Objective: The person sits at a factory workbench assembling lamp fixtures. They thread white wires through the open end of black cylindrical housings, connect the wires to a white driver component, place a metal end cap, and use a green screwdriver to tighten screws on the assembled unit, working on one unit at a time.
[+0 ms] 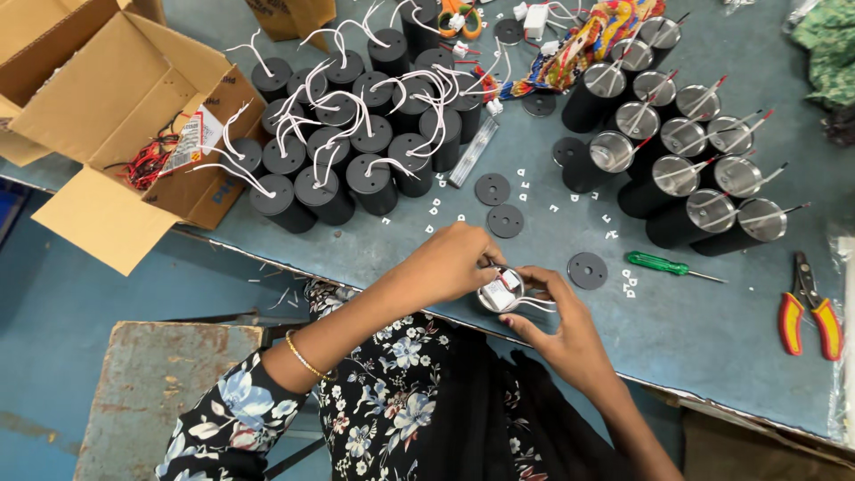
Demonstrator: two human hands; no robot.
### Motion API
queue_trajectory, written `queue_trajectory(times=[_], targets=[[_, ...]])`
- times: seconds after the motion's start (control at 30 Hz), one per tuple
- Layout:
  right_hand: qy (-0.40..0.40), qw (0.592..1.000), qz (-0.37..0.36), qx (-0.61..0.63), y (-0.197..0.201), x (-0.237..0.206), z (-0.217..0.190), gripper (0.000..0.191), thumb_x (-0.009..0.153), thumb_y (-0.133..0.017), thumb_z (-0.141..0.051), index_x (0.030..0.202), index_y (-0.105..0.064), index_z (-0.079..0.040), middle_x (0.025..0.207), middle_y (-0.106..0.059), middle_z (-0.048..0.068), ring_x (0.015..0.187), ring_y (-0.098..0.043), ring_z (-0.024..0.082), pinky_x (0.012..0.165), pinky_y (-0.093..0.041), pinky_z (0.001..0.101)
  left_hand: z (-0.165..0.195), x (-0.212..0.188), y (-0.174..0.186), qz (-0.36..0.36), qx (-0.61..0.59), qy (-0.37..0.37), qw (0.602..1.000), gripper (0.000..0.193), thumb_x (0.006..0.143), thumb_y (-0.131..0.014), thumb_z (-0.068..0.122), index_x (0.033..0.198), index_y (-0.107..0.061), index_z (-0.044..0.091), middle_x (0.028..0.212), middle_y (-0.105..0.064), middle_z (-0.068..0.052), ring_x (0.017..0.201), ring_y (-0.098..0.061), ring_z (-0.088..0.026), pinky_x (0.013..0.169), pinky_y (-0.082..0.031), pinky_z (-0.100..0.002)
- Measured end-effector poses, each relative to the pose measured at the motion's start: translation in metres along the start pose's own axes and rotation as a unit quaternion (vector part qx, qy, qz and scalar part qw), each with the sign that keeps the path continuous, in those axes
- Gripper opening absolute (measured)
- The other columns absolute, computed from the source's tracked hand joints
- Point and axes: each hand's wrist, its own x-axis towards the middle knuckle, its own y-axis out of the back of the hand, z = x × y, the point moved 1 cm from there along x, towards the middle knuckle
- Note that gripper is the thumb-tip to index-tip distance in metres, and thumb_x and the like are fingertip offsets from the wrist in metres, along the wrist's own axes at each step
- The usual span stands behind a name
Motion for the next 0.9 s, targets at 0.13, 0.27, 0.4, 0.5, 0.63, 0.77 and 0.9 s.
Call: queue_trajectory(times=[0.13, 0.27, 0.4, 0.5, 0.63, 0.77, 0.9], targets=[[-0.015, 1.000, -0.009, 0.009, 0.000, 0.000, 0.005, 0.061, 0.076, -0.085, -0.018, 0.129, -0.058, -0.004, 0.118, -0.070, 0.008, 0.103, -0.070, 0.019, 0.091, -0.054, 0.0332, -0.003, 0.000, 0.002, -0.013, -0.065, 0.045, 0.997, 0.024, 0.077, -0.076, 0.015, 0.098, -0.079, 0.005, 0.092, -0.079, -0.013, 0.087, -0.079, -0.026, 0.080, -0.060, -0.035], [-0.022, 0.998, -0.025, 0.048, -0.001, 0.000, 0.008, 0.058, 0.078, -0.082, -0.016, 0.129, -0.058, -0.003, 0.120, -0.068, 0.008, 0.111, -0.067, 0.017, 0.097, -0.050, 0.0322, -0.003, -0.004, 0.005, -0.020, -0.085, 0.067, 0.994, 0.025, 0.076, -0.076, 0.017, 0.099, -0.080, 0.007, 0.091, -0.080, -0.011, 0.084, -0.079, -0.023, 0.077, -0.060, -0.034], [-0.071, 0.970, -0.057, 0.226, -0.001, 0.003, 0.011, 0.045, 0.091, -0.070, -0.016, 0.132, -0.057, -0.004, 0.124, -0.063, 0.006, 0.114, -0.061, 0.014, 0.099, -0.048, 0.0314, -0.002, -0.006, 0.004, -0.003, -0.077, 0.065, 0.995, 0.028, 0.075, -0.079, 0.020, 0.099, -0.080, 0.007, 0.090, -0.079, -0.013, 0.084, -0.079, -0.024, 0.077, -0.060, -0.033], [-0.080, 0.967, -0.042, 0.237, -0.003, 0.008, 0.014, 0.036, 0.094, -0.063, -0.013, 0.128, -0.061, -0.002, 0.123, -0.065, 0.006, 0.115, -0.059, 0.013, 0.100, -0.046, 0.0310, -0.002, -0.007, 0.003, 0.007, -0.072, 0.064, 0.995, 0.029, 0.074, -0.079, 0.020, 0.100, -0.080, 0.006, 0.091, -0.079, -0.014, 0.084, -0.079, -0.024, 0.077, -0.060, -0.033], [-0.085, 0.964, -0.022, 0.250, -0.010, 0.018, 0.019, 0.028, 0.090, -0.060, -0.006, 0.118, -0.062, -0.001, 0.117, -0.065, 0.006, 0.114, -0.059, 0.012, 0.098, -0.048, 0.0296, -0.001, -0.009, 0.002, 0.013, -0.076, 0.065, 0.995, 0.028, 0.077, -0.078, 0.020, 0.101, -0.080, 0.006, 0.091, -0.079, -0.014, 0.085, -0.080, -0.024, 0.078, -0.061, -0.032], [-0.128, 0.965, -0.009, 0.230, -0.013, 0.026, 0.024, 0.022, 0.089, -0.067, -0.003, 0.110, -0.061, -0.001, 0.108, -0.065, 0.006, 0.096, -0.058, 0.012, 0.084, -0.048, 0.0281, 0.000, -0.010, 0.005, 0.003, -0.095, 0.074, 0.993, 0.027, 0.077, -0.079, 0.018, 0.101, -0.080, 0.005, 0.087, -0.080, -0.011, 0.070, -0.077, -0.021, 0.066, -0.060, -0.031], [-0.114, 0.970, -0.059, 0.207, -0.004, 0.035, 0.024, 0.022, 0.087, -0.069, -0.002, 0.108, -0.062, -0.001, 0.109, -0.066, 0.007, 0.101, -0.061, 0.010, 0.083, -0.051, 0.0268, 0.000, -0.010, 0.007, -0.021, -0.136, 0.105, 0.985, 0.025, 0.080, -0.077, 0.017, 0.102, -0.079, 0.005, 0.084, -0.081, -0.006, 0.055, -0.072, -0.014, 0.053, -0.057, -0.028]])
